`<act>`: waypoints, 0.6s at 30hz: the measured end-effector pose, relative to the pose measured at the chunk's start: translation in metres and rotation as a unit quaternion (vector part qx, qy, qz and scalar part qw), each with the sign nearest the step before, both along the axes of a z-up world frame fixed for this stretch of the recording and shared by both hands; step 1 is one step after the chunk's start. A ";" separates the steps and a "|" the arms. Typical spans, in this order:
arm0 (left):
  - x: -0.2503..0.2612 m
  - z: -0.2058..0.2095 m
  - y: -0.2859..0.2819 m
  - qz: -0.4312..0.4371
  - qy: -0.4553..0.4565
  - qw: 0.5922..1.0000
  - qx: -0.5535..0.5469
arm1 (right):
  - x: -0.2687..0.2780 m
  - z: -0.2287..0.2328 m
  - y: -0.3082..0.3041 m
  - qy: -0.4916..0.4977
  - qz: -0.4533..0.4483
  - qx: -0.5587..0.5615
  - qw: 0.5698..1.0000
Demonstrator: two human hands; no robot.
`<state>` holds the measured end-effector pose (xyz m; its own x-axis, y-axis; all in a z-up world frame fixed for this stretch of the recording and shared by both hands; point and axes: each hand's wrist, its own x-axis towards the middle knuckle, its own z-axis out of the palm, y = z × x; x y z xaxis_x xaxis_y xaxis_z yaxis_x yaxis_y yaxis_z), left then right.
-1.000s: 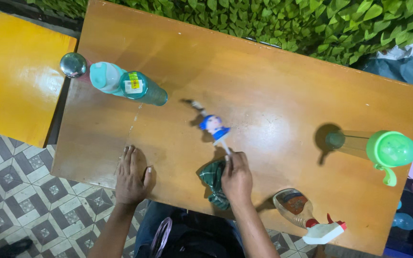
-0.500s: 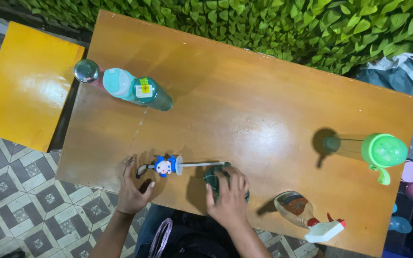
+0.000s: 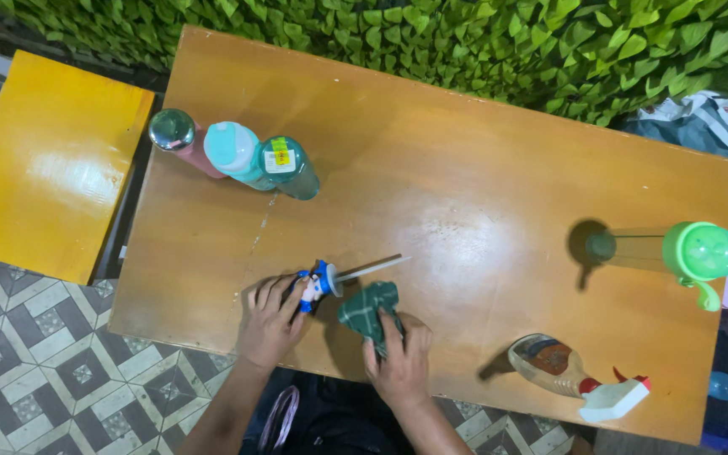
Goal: The person wipes a teal plastic bottle with a green checkered cloth, then wipes a small blue figurine and its stick. The person disassembles a green-lidded tumbler, wipes the tumbler body, and places the parts on the table.
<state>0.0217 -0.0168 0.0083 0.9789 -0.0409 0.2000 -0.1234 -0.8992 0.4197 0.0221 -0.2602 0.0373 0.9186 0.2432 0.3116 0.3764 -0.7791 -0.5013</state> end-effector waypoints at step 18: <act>-0.020 -0.039 0.010 -0.015 0.007 0.999 -0.043 | 0.050 0.000 -0.017 -0.009 -0.210 -0.137 0.968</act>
<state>0.0021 -0.0063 -0.0309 0.9802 -0.0541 0.1902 -0.1437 -0.8559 0.4967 0.0717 -0.2771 0.0370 0.9493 -0.0750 0.3054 0.0044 -0.9679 -0.2514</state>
